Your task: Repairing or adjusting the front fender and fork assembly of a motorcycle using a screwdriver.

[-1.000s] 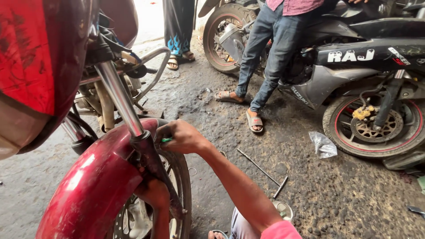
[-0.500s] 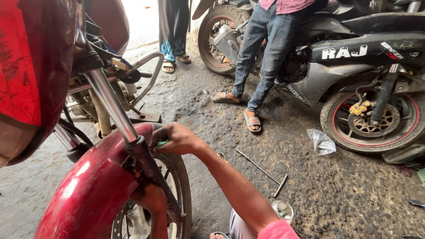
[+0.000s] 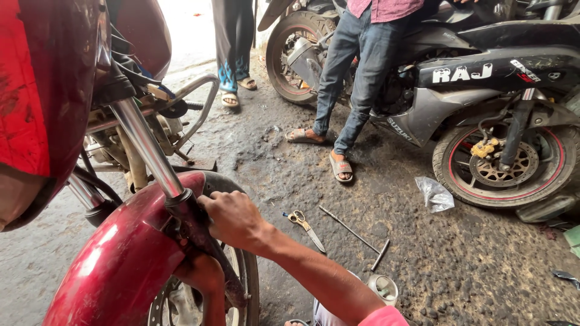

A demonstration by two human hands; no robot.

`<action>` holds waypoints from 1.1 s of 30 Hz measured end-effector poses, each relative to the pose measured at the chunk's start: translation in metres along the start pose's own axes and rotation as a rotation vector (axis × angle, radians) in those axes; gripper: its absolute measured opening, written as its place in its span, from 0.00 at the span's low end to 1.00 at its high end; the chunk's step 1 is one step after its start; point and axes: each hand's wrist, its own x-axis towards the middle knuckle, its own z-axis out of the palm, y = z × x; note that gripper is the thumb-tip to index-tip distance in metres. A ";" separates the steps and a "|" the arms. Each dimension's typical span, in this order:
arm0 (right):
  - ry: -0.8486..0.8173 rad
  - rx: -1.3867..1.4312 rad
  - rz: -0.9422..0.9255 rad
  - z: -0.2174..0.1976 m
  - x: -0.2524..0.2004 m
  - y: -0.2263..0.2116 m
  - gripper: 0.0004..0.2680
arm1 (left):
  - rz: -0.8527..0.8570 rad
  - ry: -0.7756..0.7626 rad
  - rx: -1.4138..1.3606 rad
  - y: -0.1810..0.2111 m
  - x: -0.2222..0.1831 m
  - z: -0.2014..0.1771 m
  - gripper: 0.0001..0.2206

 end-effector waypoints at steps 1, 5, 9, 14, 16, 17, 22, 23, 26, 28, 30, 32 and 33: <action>0.004 0.007 0.006 -0.001 -0.002 -0.001 0.08 | -0.008 -0.001 0.007 0.002 0.000 0.001 0.10; 0.081 0.034 -0.039 0.005 -0.002 0.007 0.08 | 0.013 -0.020 -0.009 -0.002 0.001 -0.002 0.10; -0.011 0.326 0.139 -0.010 0.003 0.013 0.05 | -0.086 -0.055 -0.037 0.002 0.000 -0.002 0.10; -0.093 0.546 0.207 0.002 0.009 0.040 0.05 | -0.027 -0.032 -0.012 -0.008 0.000 -0.005 0.09; -0.124 0.705 0.148 0.021 0.015 0.063 0.05 | -0.022 -0.008 0.011 -0.011 0.000 -0.006 0.08; -0.126 0.703 0.147 0.021 0.013 0.064 0.05 | -0.023 -0.005 0.009 -0.008 -0.001 -0.005 0.08; -0.090 0.672 0.097 0.000 0.013 0.051 0.07 | -0.233 0.059 -0.090 -0.009 -0.001 -0.013 0.10; -0.122 0.686 0.083 -0.001 0.010 0.033 0.07 | -0.226 0.092 -0.074 -0.020 -0.003 -0.023 0.10; -0.060 0.435 0.167 -0.019 0.004 0.002 0.07 | -0.042 0.042 -0.029 -0.039 0.000 -0.019 0.10; 0.004 0.116 0.114 -0.022 -0.002 -0.007 0.09 | 0.005 -0.042 -0.120 -0.026 0.000 -0.007 0.11; 0.014 0.050 0.084 -0.019 -0.004 -0.004 0.10 | -0.017 -0.057 -0.145 -0.029 -0.004 -0.006 0.11; 0.022 -0.006 0.036 -0.013 -0.003 0.000 0.11 | -0.024 -0.062 -0.163 -0.031 -0.003 -0.008 0.11; 0.008 0.110 0.085 -0.010 0.000 0.005 0.10 | 0.013 -0.024 -0.058 -0.030 -0.001 -0.009 0.11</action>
